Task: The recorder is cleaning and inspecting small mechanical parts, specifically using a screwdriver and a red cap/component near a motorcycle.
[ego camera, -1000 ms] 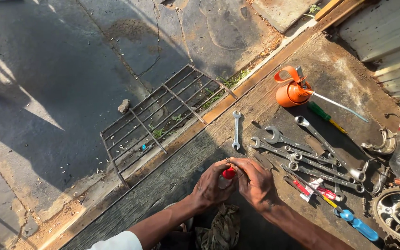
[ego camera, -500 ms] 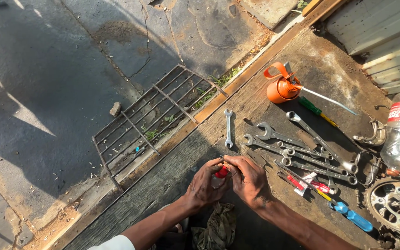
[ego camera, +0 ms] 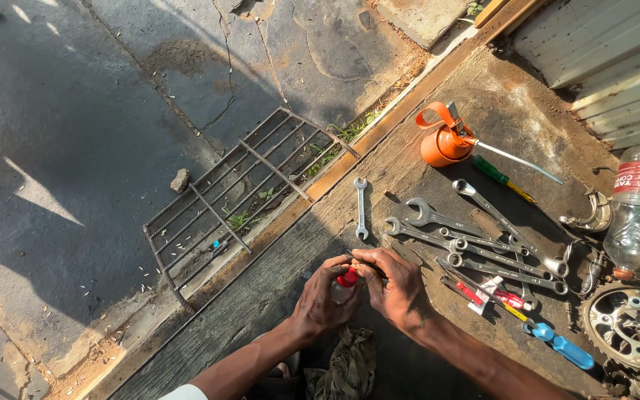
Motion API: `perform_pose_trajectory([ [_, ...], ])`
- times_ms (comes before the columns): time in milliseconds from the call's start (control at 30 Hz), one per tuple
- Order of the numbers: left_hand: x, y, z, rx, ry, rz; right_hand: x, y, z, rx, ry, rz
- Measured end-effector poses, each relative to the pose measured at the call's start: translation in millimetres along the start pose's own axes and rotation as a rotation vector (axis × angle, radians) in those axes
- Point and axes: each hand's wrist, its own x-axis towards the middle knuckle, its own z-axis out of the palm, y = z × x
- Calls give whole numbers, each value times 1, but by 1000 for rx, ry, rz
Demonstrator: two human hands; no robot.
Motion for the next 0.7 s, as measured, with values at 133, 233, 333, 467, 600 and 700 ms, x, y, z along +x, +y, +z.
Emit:
perform_pose_trajectory([
  [133,0,-1,-1,12,-20,16,3,-2,-5,65,-41,1],
  [233,4,2,-4,-6,-37,12,6,0,-7,58,-58,-73],
  [333,2,0,-3,1,-36,-6,4,4,-4,43,-51,-107],
  [467,0,-4,-2,17,-74,-19,3,8,0,27,-76,-85],
  [600,-2,-10,0,33,-70,-7,2,12,3,2,-57,-131],
  [700,-3,-9,0,38,-81,-18,2,11,3,-10,-39,-186],
])
